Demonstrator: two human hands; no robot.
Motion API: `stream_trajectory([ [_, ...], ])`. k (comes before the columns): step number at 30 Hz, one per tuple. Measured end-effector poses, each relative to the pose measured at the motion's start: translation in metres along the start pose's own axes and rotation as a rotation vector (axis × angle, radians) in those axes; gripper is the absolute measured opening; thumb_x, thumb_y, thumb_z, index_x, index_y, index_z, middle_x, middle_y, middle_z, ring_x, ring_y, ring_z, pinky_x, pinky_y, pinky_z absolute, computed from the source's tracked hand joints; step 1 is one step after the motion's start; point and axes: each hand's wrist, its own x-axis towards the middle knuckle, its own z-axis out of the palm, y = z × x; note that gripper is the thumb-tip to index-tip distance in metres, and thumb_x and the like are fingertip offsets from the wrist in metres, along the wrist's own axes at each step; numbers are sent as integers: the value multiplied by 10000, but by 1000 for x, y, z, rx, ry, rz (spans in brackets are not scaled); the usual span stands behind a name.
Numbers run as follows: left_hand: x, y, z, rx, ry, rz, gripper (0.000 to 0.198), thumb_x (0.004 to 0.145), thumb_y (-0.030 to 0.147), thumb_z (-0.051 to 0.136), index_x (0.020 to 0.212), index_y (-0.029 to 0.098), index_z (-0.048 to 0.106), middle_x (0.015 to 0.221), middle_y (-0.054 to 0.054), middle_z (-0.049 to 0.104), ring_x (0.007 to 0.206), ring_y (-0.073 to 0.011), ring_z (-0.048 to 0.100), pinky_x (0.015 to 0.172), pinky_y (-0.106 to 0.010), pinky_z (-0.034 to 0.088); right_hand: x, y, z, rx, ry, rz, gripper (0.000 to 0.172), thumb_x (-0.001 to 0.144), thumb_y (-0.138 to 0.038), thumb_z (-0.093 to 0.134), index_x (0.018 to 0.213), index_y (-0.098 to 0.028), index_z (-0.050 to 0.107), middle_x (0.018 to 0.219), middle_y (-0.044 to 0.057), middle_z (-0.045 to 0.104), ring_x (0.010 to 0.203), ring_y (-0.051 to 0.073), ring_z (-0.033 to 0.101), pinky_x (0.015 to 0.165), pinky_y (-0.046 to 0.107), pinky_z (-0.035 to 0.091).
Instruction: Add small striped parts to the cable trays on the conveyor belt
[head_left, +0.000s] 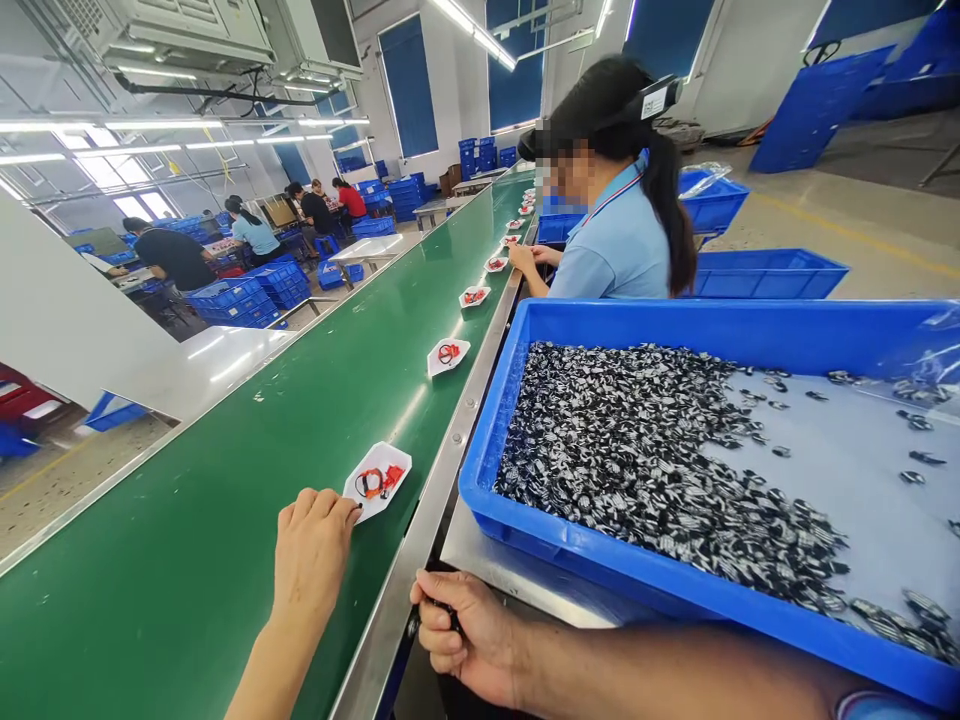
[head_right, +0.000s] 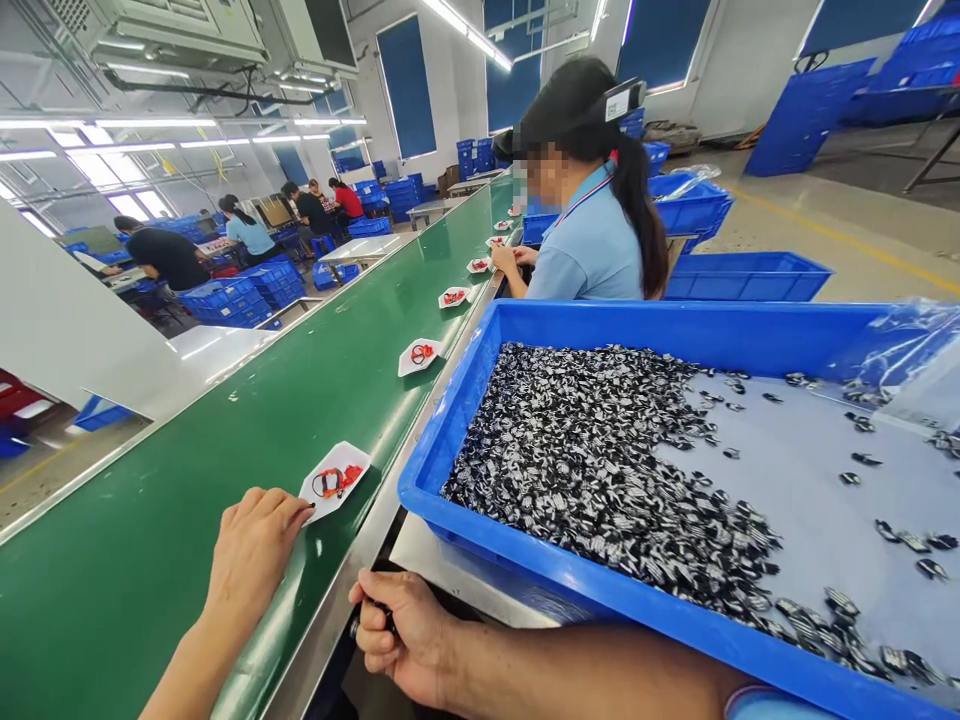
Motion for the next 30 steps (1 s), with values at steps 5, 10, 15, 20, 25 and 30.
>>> stream_trajectory([
  [5, -7, 3, -6, 21, -9, 15, 207, 868, 241, 438, 822, 239, 640, 797, -11, 592, 818, -205, 438, 714, -355, 312, 0, 3, -1, 1, 11, -12, 256, 816, -369, 575, 820, -118, 522, 525, -63, 350, 389, 31, 252, 412, 176, 132],
  [10, -39, 52, -12, -274, 179, 150, 194, 875, 268, 438, 812, 225, 617, 769, -3, 593, 740, -158, 454, 648, -302, 315, 3, 4, 0, 20, 63, 11, 324, 820, -446, 562, 754, -136, 498, 477, -71, 347, 354, 28, 226, 385, 161, 106],
  [15, -62, 92, 0, -443, 219, 131, 209, 887, 286, 403, 913, 200, 592, 837, -21, 599, 801, -172, 471, 721, -336, 366, 7, 6, -4, 99, 191, 122, 482, 897, -489, 368, 548, -161, 323, 399, -68, 271, 315, 27, 196, 346, 141, 86],
  [20, -68, 83, 10, -595, 104, 48, 82, 814, 210, 542, 884, 211, 586, 826, 0, 596, 799, -167, 477, 730, -350, 392, 4, 4, 1, -4, 230, 136, 468, 879, -522, 399, 583, -162, 367, 380, -76, 272, 305, 27, 176, 340, 142, 72],
  [25, -69, 80, 10, -645, 96, 106, 122, 816, 158, 527, 880, 230, 602, 847, 6, 599, 803, -162, 472, 708, -340, 405, 3, 4, 5, -46, 248, 139, 459, 872, -529, 414, 599, -165, 359, 386, -79, 272, 311, 26, 187, 349, 140, 74],
  [30, -69, 84, 11, -682, 160, 110, 150, 851, 119, 438, 887, 182, 570, 850, -20, 584, 804, -149, 481, 716, -329, 408, 4, 6, 2, -67, 238, 98, 464, 813, -554, 505, 605, -167, 358, 399, -79, 298, 321, 25, 199, 357, 146, 86],
])
